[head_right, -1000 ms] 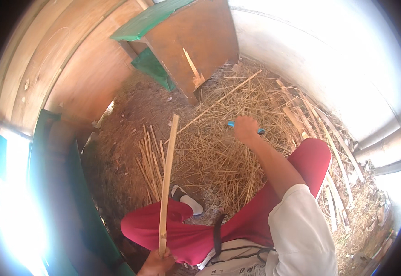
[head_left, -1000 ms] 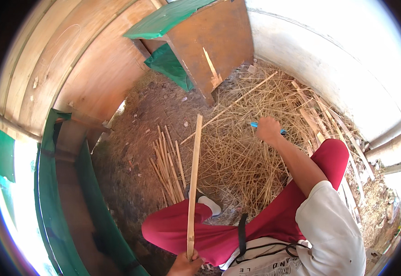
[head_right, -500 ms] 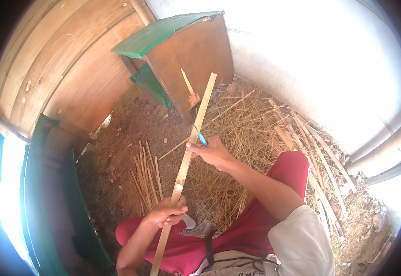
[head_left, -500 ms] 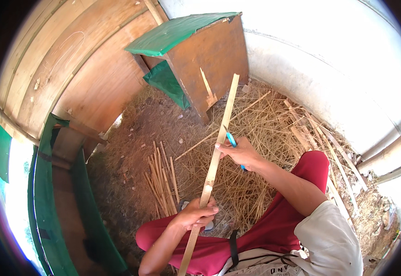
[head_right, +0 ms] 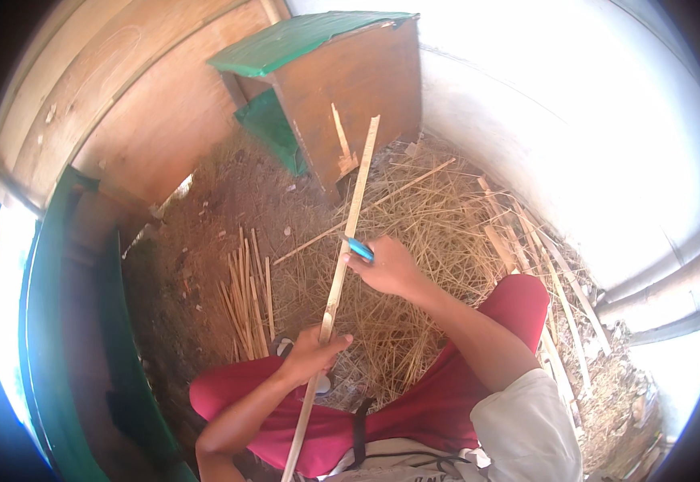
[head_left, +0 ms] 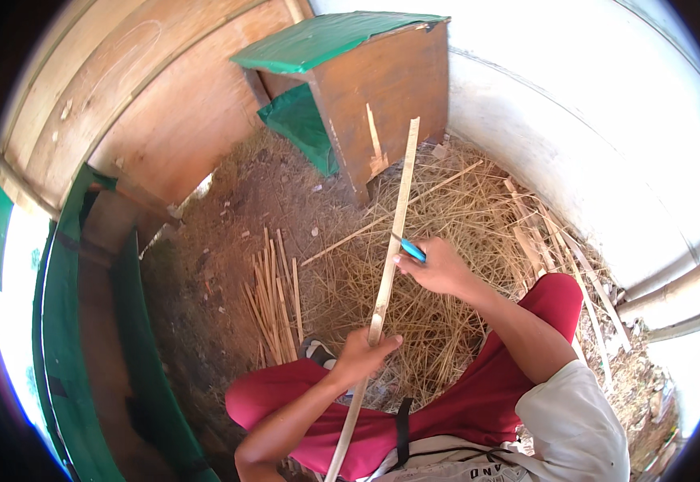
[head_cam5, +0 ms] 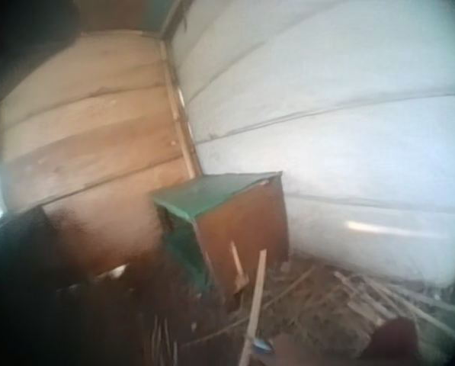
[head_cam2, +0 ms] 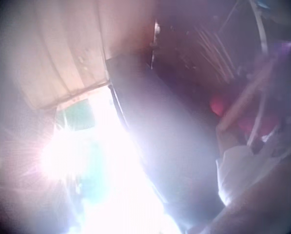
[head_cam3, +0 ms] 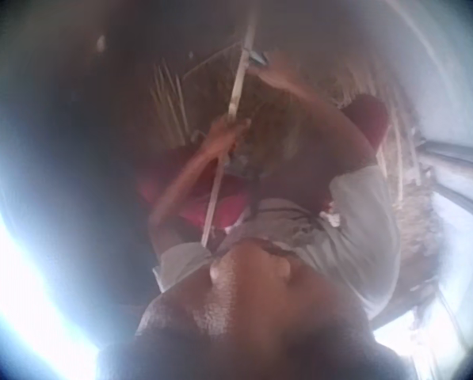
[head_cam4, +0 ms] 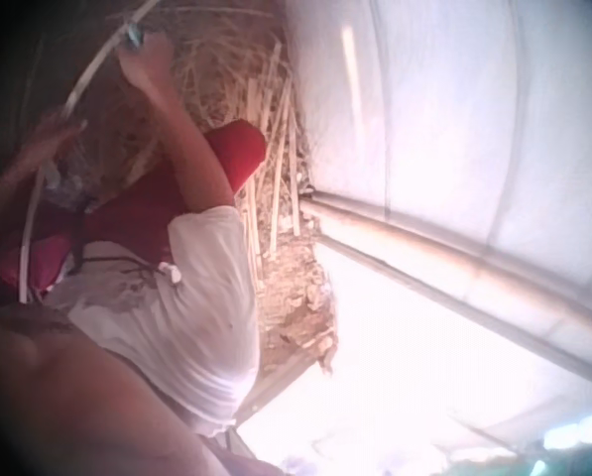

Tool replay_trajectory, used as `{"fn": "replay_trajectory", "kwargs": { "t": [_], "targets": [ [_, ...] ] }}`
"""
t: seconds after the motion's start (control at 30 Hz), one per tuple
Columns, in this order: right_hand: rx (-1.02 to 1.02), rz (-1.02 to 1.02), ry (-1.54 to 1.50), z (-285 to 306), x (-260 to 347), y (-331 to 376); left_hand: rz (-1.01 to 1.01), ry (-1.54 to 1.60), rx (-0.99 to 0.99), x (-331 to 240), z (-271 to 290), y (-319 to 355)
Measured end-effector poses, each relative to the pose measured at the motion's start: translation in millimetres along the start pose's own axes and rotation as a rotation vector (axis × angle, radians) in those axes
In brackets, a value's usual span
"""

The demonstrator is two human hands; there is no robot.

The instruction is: The person sits on the ground and uses a utility knife to shave thin strips from a long bamboo stick. They repeatedly scrape along the length of the stick to remove the outer layer, creating a pile of shavings on the ground.

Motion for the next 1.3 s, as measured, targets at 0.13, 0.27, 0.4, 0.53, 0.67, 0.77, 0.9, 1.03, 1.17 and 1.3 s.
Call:
{"fn": "replay_trajectory", "kwargs": {
  "t": [0.13, 0.27, 0.4, 0.53, 0.67, 0.77, 0.9, 1.03, 1.17, 1.3],
  "targets": [
    [-0.148, 0.210, 0.365, -17, 5, 25, -0.033, -0.102, -0.043, -1, 9, -2],
    [-0.027, 0.176, 0.495, -39, 16, 37, -0.073, -0.119, -0.075, 7, 13, -5],
    [0.070, 0.188, 0.547, -51, 19, 36, -0.012, -0.096, -0.081, 10, 13, -4],
    [0.071, 0.211, 0.554, -52, 23, 34, -0.050, -0.070, -0.093, 21, 10, -3],
    [-0.038, 0.239, 0.594, -61, 21, 30, -0.071, -0.206, -0.115, 32, 8, -2],
    [-0.058, 0.225, 0.616, -63, 18, 25, -0.097, -0.268, -0.153, 33, 9, -2],
    [-0.074, 0.232, 0.590, -64, 17, 23, -0.040, -0.278, -0.167, 32, 11, 1],
    [-0.067, 0.203, 0.582, -65, 14, 19, 0.020, -0.259, -0.154, 24, 11, 2],
    [-0.110, 0.122, 0.613, -53, 1, 1, -0.013, -0.302, -0.168, 33, 6, 6],
    [-0.141, 0.135, 0.598, -54, -18, -11, 0.013, -0.320, -0.116, 37, 3, 7]
  ]
}}
Point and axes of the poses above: each hand's wrist, its own y-axis away from the middle knuckle, its own z-axis out of the back of the hand, x = y × z, the point moved 5 cm from there along -y, towards the middle knuckle, and after that the axes turned 6 degrees about y, right-handed, at the moved point
